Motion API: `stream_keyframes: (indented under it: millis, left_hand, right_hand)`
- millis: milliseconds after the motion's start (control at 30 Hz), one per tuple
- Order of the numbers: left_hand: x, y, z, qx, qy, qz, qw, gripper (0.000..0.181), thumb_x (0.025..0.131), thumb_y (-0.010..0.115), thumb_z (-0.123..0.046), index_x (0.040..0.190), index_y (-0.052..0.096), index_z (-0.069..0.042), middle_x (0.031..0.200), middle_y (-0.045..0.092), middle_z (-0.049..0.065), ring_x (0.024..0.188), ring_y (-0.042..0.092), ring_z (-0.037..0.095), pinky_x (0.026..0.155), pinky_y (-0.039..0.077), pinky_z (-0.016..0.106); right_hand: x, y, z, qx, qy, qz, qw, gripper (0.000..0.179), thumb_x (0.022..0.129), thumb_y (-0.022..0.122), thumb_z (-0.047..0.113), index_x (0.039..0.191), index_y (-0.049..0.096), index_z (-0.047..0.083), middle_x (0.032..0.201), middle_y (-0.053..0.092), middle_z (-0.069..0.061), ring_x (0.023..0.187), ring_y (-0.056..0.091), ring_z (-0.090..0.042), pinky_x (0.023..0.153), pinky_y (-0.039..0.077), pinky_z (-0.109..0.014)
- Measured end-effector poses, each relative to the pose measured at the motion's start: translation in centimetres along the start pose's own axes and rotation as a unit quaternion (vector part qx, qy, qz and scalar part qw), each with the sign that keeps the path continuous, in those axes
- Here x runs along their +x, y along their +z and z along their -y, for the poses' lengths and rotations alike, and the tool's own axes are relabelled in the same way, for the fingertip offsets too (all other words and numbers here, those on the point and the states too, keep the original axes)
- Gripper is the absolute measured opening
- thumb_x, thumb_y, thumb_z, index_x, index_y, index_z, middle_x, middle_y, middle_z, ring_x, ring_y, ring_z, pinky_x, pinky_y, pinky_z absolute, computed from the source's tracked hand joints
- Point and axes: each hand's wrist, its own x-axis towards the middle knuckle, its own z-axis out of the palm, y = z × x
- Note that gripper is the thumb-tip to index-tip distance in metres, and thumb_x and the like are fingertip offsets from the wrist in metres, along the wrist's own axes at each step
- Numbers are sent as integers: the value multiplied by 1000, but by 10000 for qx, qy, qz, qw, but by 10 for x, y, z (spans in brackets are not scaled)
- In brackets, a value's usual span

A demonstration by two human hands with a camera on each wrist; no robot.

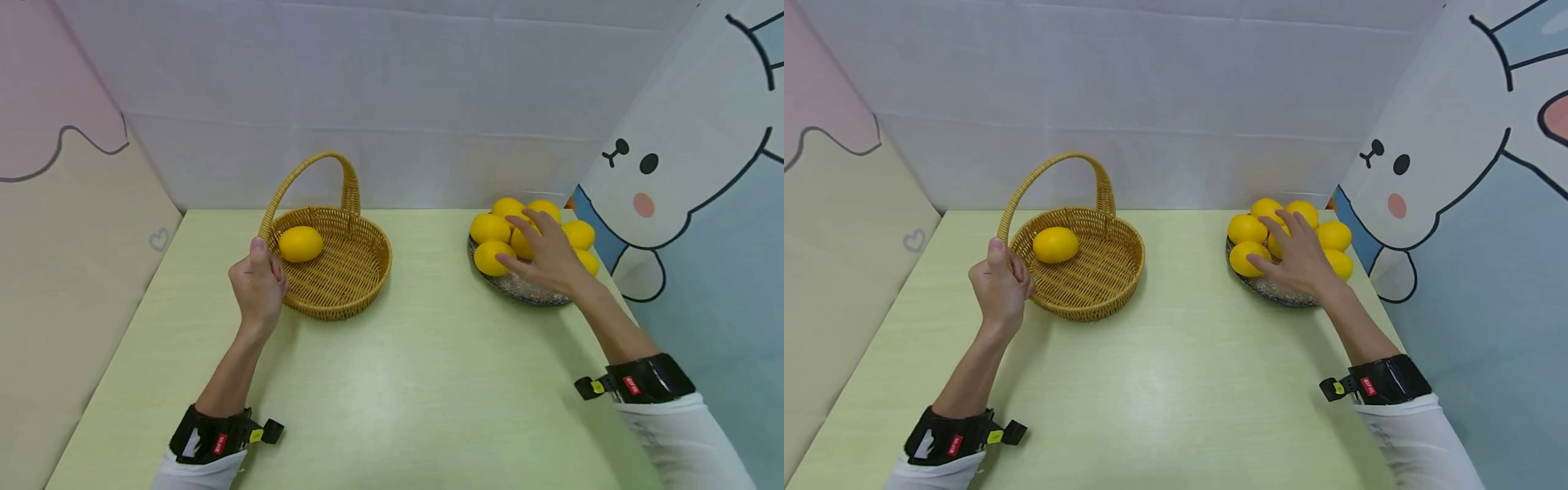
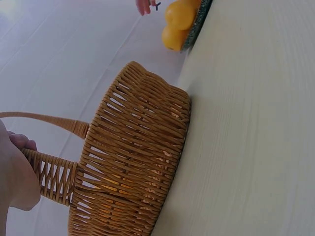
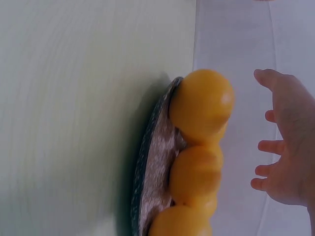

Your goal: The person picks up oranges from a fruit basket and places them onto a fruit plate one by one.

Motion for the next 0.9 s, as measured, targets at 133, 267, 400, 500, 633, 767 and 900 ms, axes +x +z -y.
stream_keyframes:
  millis: [133, 267, 400, 500, 633, 767, 900]
  left_hand:
    - [0, 0, 0, -6, 1, -9, 10000, 66, 111, 43, -30, 52, 39, 1, 42, 38, -7, 30, 30, 9, 28, 25, 16]
    - [-1, 0, 0, 17, -29, -5, 10000, 66, 110, 43, -30, 53, 39, 2, 42, 39, -7, 30, 30, 8, 28, 25, 16]
    - [0, 0, 0, 74, -34, -23, 10000, 65, 111, 43, -30, 52, 40, -1, 42, 39, -7, 30, 30, 8, 28, 25, 16]
    - [0, 0, 1, 98, -35, -49, 9999, 65, 111, 43, -31, 52, 41, -5, 42, 39, -6, 30, 30, 9, 28, 26, 16]
    - [0, 0, 1, 89, -23, -43, 9999, 65, 111, 43, -30, 52, 41, -4, 42, 39, -6, 30, 30, 9, 27, 26, 16]
    - [0, 0, 1, 21, 5, -7, 10000, 65, 111, 43, -30, 52, 40, -3, 42, 38, -7, 30, 30, 9, 27, 24, 16]
    - [1, 0, 0, -3, 15, 42, 10000, 64, 111, 43, -30, 52, 40, -4, 42, 38, -6, 30, 29, 9, 28, 24, 16]
  right_hand:
    - [16, 11, 17, 139, -180, 148, 9996, 75, 90, 75, 39, 151, 49, 5, 156, 35, -27, 141, 29, -46, 111, 27, -68]
    - [30, 20, 37, 254, -366, 425, 9981, 76, 92, 72, 42, 155, 46, 8, 158, 32, -25, 143, 27, -42, 112, 27, -65]
    - [45, 27, 58, 290, -688, 598, 9954, 76, 94, 71, 44, 156, 44, 8, 158, 32, -24, 144, 26, -41, 113, 26, -65]
    - [55, 33, 72, 308, -895, 660, 9933, 77, 94, 70, 48, 156, 44, 10, 159, 32, -22, 145, 26, -38, 114, 28, -64]
    - [69, 39, 94, 392, -1089, 752, 9904, 77, 94, 68, 51, 157, 44, 13, 160, 31, -18, 147, 23, -36, 117, 25, -61]
    - [83, 45, 114, 510, -1324, 851, 9862, 76, 95, 66, 51, 157, 43, 14, 161, 31, -16, 149, 20, -35, 119, 22, -59]
    - [96, 50, 131, 641, -1562, 953, 9810, 76, 96, 66, 51, 157, 42, 14, 160, 32, -15, 148, 22, -33, 119, 25, -56]
